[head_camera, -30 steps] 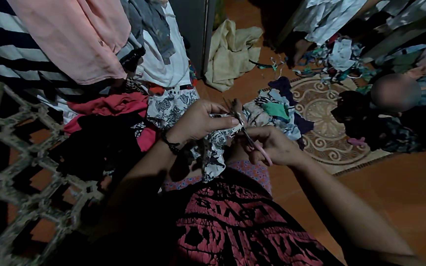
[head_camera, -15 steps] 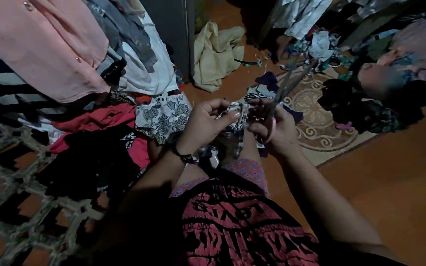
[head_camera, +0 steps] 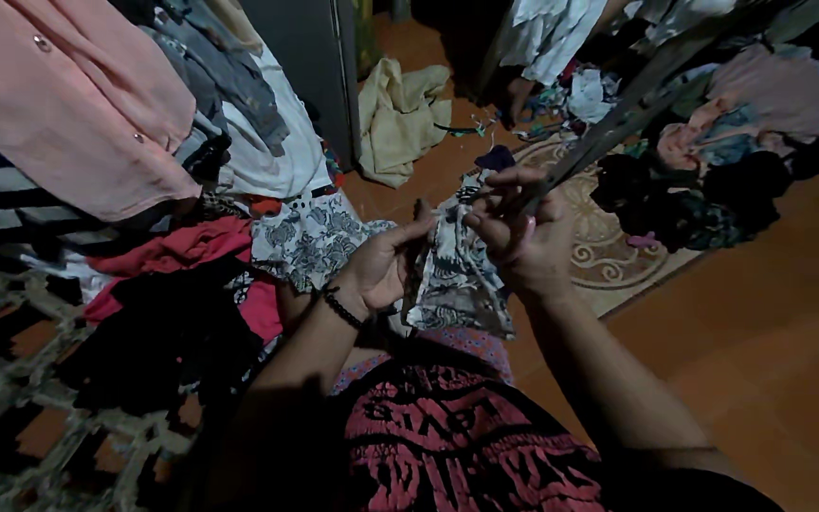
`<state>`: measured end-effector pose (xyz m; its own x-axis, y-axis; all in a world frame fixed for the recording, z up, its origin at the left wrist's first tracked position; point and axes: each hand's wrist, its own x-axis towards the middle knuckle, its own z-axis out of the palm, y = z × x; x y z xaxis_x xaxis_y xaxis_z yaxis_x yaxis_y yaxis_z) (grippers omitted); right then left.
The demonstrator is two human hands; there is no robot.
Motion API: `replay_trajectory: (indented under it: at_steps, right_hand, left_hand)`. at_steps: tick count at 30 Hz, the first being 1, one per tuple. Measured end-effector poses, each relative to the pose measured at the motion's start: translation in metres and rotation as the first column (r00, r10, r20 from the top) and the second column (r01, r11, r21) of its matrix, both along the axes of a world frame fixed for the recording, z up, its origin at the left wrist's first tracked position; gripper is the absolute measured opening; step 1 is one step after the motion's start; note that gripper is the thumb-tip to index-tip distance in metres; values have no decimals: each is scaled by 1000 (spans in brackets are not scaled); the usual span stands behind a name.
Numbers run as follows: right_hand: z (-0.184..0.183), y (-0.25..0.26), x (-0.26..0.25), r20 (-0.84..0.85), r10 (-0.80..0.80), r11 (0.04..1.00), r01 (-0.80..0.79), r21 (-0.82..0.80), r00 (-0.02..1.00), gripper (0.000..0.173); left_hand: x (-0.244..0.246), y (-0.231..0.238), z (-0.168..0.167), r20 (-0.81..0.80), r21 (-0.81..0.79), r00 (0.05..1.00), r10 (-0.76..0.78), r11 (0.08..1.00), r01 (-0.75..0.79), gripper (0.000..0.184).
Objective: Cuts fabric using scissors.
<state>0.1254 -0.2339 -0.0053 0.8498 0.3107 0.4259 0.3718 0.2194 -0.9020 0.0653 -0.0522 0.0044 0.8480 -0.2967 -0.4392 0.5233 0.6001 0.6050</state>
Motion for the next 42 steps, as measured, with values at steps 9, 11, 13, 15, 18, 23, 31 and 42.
replay_trajectory:
  at_steps: [9, 11, 13, 15, 18, 23, 31, 42]
  right_hand:
    - [25, -4, -12, 92, -6, 998, 1, 56, 996, 36]
    - [32, -7, -14, 125, 0, 999, 6, -51, 992, 38]
    - [35, -9, -17, 150, -15, 989, 37, -145, 989, 41]
    - [37, -9, -18, 156, -42, 980, 71, -186, 987, 41]
    - [37, -8, -17, 170, -88, 976, 119, -183, 982, 40]
    - [42, -6, -14, -12, -158, 987, 158, -33, 987, 36]
    - [24, -5, -17, -486, 92, 978, -171, -120, 869, 44]
    - [-2, -11, -21, -711, 145, 928, -344, -143, 688, 9]
  left_hand:
    - [1, -8, -41, 494, 631, 863, 105, 639, -439, 52]
    - [2, -8, -48, 704, 533, 711, -6, 666, -522, 49]
    - [0, -12, -41, 764, 374, 645, -23, 830, -413, 54]
    - [-3, -18, -31, 782, 345, 622, -51, 865, -364, 55]
    - [-14, -18, -22, 757, 464, 642, -119, 790, -400, 34]
    - [-21, -12, -23, 638, 597, 754, -157, 719, -356, 14]
    - [-21, -6, -21, 723, 562, 675, -146, 693, -452, 13]
    - [-27, -3, -25, 729, 577, 676, -107, 627, -523, 19]
